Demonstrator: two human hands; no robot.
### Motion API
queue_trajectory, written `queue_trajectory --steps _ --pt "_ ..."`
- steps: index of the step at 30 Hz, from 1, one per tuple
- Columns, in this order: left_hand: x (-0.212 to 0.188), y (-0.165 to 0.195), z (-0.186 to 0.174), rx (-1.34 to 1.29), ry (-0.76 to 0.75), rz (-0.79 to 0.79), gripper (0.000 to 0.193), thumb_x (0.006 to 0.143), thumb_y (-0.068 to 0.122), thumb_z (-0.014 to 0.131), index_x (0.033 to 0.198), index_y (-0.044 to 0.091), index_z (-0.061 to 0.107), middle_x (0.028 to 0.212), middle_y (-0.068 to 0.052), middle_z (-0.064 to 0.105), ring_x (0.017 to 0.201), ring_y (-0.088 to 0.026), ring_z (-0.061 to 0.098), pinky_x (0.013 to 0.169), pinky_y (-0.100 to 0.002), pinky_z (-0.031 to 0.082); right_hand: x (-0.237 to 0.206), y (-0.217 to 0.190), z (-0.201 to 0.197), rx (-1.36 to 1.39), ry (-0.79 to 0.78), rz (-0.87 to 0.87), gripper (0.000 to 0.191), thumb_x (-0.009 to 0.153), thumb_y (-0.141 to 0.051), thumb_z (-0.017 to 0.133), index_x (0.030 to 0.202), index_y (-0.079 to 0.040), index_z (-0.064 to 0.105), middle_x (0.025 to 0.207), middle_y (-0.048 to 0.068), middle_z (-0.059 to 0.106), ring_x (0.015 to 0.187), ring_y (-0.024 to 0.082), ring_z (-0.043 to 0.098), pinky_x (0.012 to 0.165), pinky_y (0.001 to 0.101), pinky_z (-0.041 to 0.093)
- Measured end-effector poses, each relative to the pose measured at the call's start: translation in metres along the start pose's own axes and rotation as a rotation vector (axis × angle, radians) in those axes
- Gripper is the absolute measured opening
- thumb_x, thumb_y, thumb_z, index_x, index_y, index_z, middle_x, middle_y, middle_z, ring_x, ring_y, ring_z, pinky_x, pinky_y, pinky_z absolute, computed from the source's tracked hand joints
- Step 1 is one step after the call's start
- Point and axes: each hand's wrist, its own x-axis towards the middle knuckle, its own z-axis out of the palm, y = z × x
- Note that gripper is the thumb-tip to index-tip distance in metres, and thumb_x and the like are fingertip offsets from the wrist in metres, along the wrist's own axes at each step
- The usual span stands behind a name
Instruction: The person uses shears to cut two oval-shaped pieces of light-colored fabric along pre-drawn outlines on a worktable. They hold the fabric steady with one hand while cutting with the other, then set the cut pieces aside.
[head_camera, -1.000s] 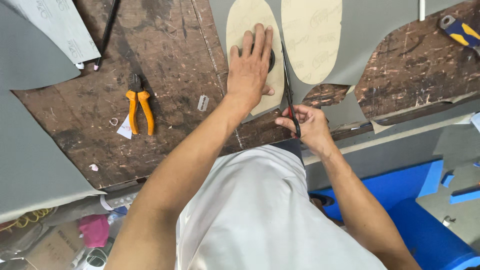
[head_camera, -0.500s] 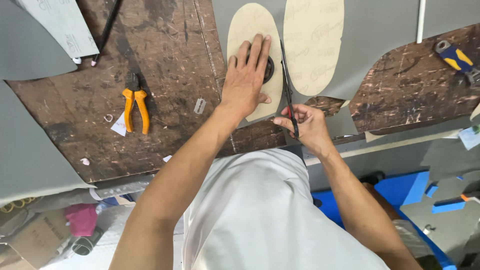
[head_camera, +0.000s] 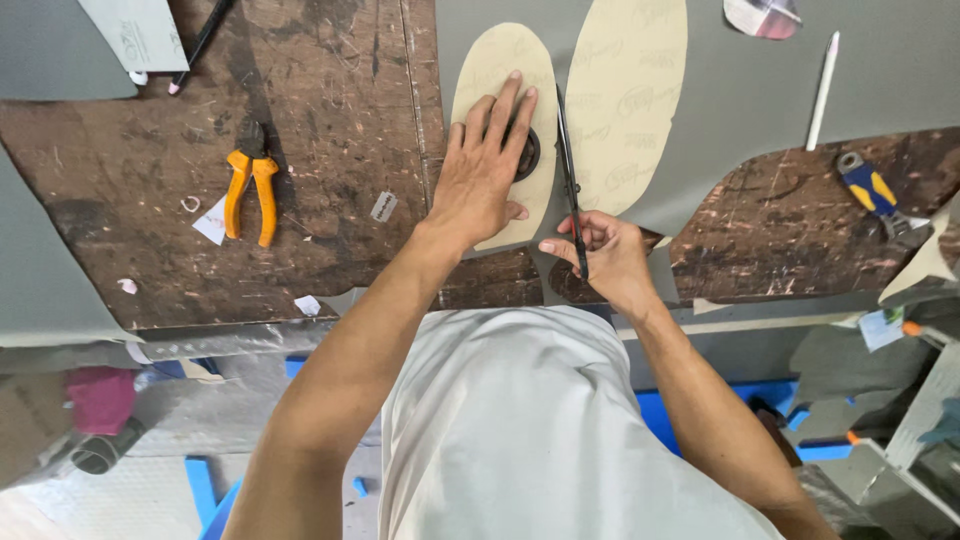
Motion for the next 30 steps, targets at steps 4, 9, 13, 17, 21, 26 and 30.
queue_trajectory --steps 4,9,13,17,21,26,30 --pt "0.0 -0.002 -0.002 -0.111 0.051 -0.015 0.133 0.055 0.043 0.098 0.159 0.008 0.023 0.165 -0.011 0.014 0.145 -0.039 0.027 0.117 -0.052 0.031 0.012 -0.007 -0.007 0.011 -0.036 -0.033 0.03 0.08 -0.017 0.089 0.1 -0.003 0.07 0.069 -0.006 0.061 0.056 0.0 0.05 0.049 0.018 0.04" --pt "-0.002 -0.001 0.004 -0.122 0.132 -0.028 0.11 0.078 0.058 0.086 0.157 0.005 0.032 0.166 -0.013 0.02 0.144 -0.037 0.031 0.114 -0.051 0.032 0.015 -0.013 -0.014 -0.02 -0.071 -0.014 0.03 0.08 -0.016 0.089 0.098 -0.003 0.069 0.068 -0.004 0.062 0.052 0.002 0.049 0.046 0.0193 0.039" --pt "-0.002 0.005 0.009 -0.132 0.188 -0.066 0.1 0.084 0.055 0.083 0.156 0.003 0.036 0.164 -0.011 0.027 0.141 -0.036 0.034 0.112 -0.05 0.033 0.017 -0.021 -0.023 -0.052 -0.101 0.013 0.028 0.081 -0.016 0.089 0.098 -0.003 0.07 0.067 -0.004 0.062 0.052 0.002 0.049 0.046 0.0191 0.039" --pt "0.0 0.01 0.012 -0.158 0.255 -0.107 0.091 0.088 0.048 0.082 0.155 0.004 0.04 0.161 -0.01 0.032 0.136 -0.034 0.038 0.11 -0.048 0.035 0.027 -0.029 -0.031 -0.063 -0.117 0.06 0.029 0.078 -0.016 0.089 0.098 -0.005 0.071 0.067 -0.005 0.062 0.05 0.001 0.049 0.044 0.0194 0.039" --pt "0.002 0.013 0.017 -0.118 0.326 -0.11 0.086 0.087 0.041 0.083 0.153 0.004 0.042 0.158 -0.01 0.036 0.136 -0.034 0.038 0.11 -0.048 0.034 0.031 -0.034 -0.04 -0.097 -0.152 0.018 0.028 0.079 -0.016 0.089 0.097 -0.004 0.071 0.066 -0.006 0.061 0.05 0.001 0.047 0.044 0.0195 0.035" --pt "0.002 0.016 0.019 -0.131 0.33 -0.169 0.082 0.087 0.033 0.083 0.153 0.005 0.044 0.156 -0.008 0.038 0.134 -0.033 0.038 0.109 -0.049 0.033 0.037 -0.046 -0.055 -0.161 -0.211 0.052 0.027 0.079 -0.017 0.088 0.096 -0.004 0.071 0.066 -0.007 0.061 0.05 0.001 0.047 0.044 0.0191 0.035" --pt "0.002 0.02 0.019 -0.174 0.383 -0.203 0.08 0.085 0.03 0.083 0.152 0.007 0.045 0.157 -0.007 0.037 0.135 -0.031 0.038 0.111 -0.047 0.032 0.052 -0.061 -0.069 -0.252 -0.266 0.034 0.029 0.078 -0.017 0.089 0.098 -0.004 0.071 0.066 -0.007 0.06 0.051 0.001 0.047 0.045 0.0185 0.034"
